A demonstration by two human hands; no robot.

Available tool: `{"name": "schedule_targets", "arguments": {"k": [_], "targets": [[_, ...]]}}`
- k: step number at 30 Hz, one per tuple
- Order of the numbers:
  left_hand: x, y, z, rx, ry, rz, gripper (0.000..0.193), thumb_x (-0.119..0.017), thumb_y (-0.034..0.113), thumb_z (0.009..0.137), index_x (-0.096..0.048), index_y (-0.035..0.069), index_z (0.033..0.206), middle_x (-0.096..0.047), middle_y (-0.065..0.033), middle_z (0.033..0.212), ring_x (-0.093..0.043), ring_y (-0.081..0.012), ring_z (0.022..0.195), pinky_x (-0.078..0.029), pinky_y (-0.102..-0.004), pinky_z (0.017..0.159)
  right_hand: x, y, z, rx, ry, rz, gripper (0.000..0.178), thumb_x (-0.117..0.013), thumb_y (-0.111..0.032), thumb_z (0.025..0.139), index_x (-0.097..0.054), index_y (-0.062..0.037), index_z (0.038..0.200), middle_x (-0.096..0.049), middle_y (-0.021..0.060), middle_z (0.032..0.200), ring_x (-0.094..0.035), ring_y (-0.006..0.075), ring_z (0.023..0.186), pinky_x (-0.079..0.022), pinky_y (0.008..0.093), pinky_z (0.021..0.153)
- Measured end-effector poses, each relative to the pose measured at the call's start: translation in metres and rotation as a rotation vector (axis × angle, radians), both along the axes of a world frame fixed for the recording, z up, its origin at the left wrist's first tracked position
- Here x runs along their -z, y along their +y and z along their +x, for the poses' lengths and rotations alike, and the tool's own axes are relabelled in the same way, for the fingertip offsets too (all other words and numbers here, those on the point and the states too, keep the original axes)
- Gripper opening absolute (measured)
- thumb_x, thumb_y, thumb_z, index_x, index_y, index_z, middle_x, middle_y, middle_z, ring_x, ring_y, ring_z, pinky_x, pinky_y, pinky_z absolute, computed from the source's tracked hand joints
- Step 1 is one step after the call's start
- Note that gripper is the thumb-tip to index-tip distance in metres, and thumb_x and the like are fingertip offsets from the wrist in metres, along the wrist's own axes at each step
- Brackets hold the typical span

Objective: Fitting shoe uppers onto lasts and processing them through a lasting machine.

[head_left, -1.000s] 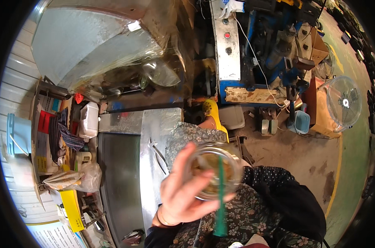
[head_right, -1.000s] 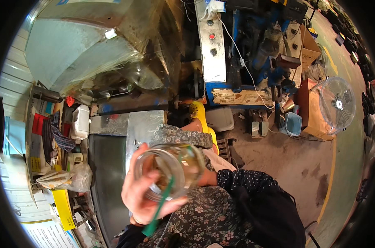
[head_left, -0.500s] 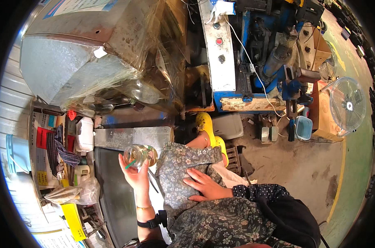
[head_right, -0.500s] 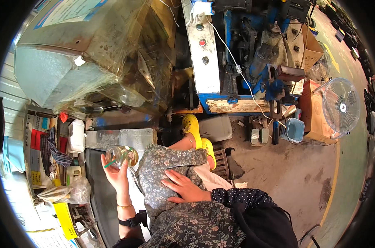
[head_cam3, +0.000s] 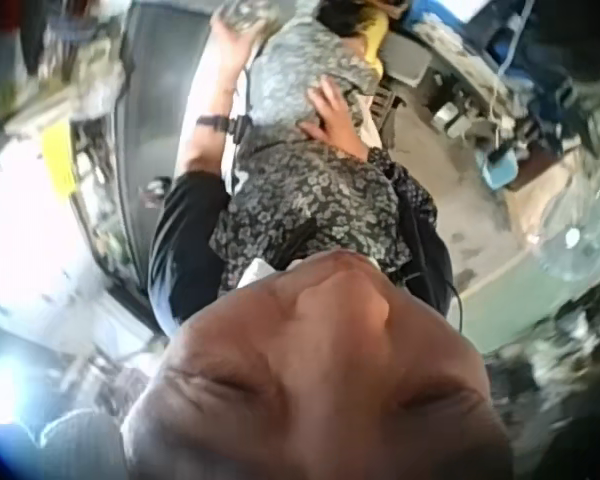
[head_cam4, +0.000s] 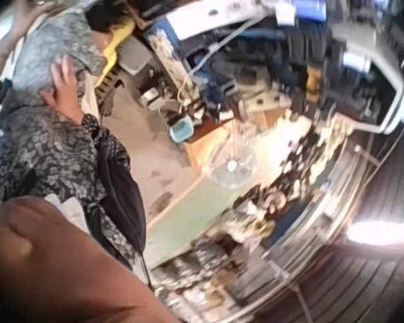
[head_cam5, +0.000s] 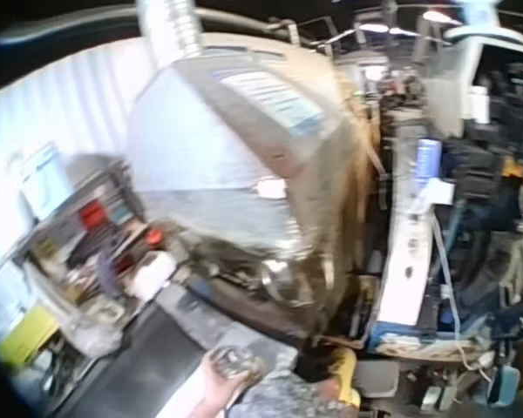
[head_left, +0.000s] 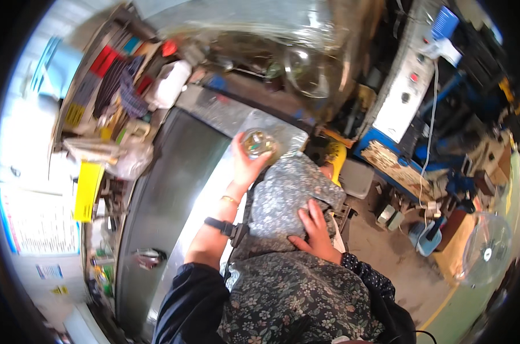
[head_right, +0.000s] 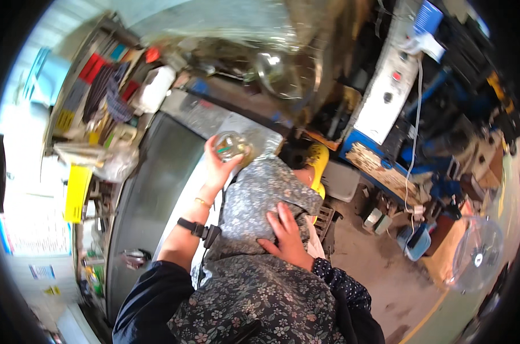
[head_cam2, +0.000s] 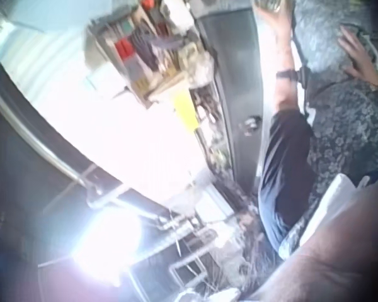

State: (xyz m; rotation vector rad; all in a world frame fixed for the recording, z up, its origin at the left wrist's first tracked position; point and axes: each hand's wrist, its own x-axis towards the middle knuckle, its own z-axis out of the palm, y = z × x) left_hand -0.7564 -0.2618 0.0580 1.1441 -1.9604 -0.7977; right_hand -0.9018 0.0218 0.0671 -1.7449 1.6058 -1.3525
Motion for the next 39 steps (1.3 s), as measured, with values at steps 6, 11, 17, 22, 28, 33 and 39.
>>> {"name": "schedule_targets", "arguments": {"k": [6,11,17,22,28,33,39], "targets": [[-0.036,0.048,0.064,0.065,-0.210,0.038,0.101,-0.080,0.022,0.077,-0.019,0.000,0.154,-0.024,-0.0270,0.158,-0.025,-0.0395,0.147,-0.026,-0.0429,0.120,-0.013,0.006,0.012,0.028,0.117,0.084,0.074,-0.074,-0.028,0.082,-0.043,0.0057,0.140,-0.027,0.0317,0.154,-0.028,0.0490,0.141,-0.024,0.0532,0.116],[-0.029,0.088,0.202,0.021,-0.418,0.227,0.076,-0.073,0.035,0.083,-0.042,0.004,0.145,-0.047,-0.0243,0.144,-0.047,-0.0397,0.133,-0.039,-0.0451,0.110,-0.034,0.012,0.018,-0.009,0.167,0.212,0.074,-0.064,-0.027,0.090,-0.030,0.0061,0.148,-0.016,0.0304,0.158,-0.017,0.0493,0.145,-0.016,0.0549,0.117],[-0.023,0.157,0.390,-0.516,-0.492,0.183,0.051,-0.075,0.025,0.073,-0.062,0.005,0.118,-0.062,-0.0181,0.117,-0.058,-0.0367,0.113,-0.049,-0.0453,0.094,-0.085,-0.027,0.055,-0.086,0.554,-0.022,0.048,-0.056,-0.025,0.096,-0.049,0.0044,0.133,-0.033,0.0280,0.153,-0.029,0.0466,0.141,-0.020,0.0575,0.115],[-0.013,0.160,0.505,-1.560,-0.241,0.246,0.096,-0.083,0.036,0.072,-0.034,-0.008,0.142,-0.039,-0.0319,0.144,-0.039,-0.0438,0.135,-0.035,-0.0450,0.113,-0.080,-0.051,0.089,-0.321,0.617,0.037,0.030,-0.061,-0.020,0.091,-0.064,0.0004,0.114,-0.052,0.0208,0.139,-0.044,0.0389,0.132,-0.023,0.0563,0.114],[0.033,0.140,0.548,-1.747,0.138,0.510,0.115,-0.074,0.016,0.078,0.011,0.005,0.155,0.016,-0.0356,0.157,-0.010,-0.0474,0.148,-0.023,-0.0426,0.119,-0.074,-0.042,0.110,-0.347,0.600,0.025,0.024,-0.064,-0.016,0.088,-0.068,-0.0014,0.107,-0.058,0.0187,0.132,-0.049,0.0370,0.127,-0.027,0.0535,0.113],[-0.010,0.152,0.550,-1.373,0.858,0.401,0.100,-0.073,0.001,0.073,-0.014,0.016,0.153,-0.048,-0.0207,0.137,-0.055,-0.0369,0.121,-0.052,-0.0505,0.092,-0.083,-0.029,0.103,-0.350,0.429,0.062,0.021,-0.062,-0.014,0.089,-0.070,-0.0001,0.103,-0.063,0.0200,0.125,-0.053,0.0377,0.124,-0.033,0.0528,0.112],[-0.103,0.228,0.412,-0.329,1.144,0.704,0.082,-0.066,-0.005,0.076,-0.032,0.005,0.150,-0.053,-0.0130,0.137,-0.055,-0.0275,0.124,-0.049,-0.0399,0.103,-0.119,-0.032,0.087,-0.310,0.117,0.132,0.020,-0.066,-0.008,0.089,-0.069,0.0013,0.107,-0.070,0.0194,0.112,-0.066,0.0357,0.106,-0.052,0.0390,0.092]]}}
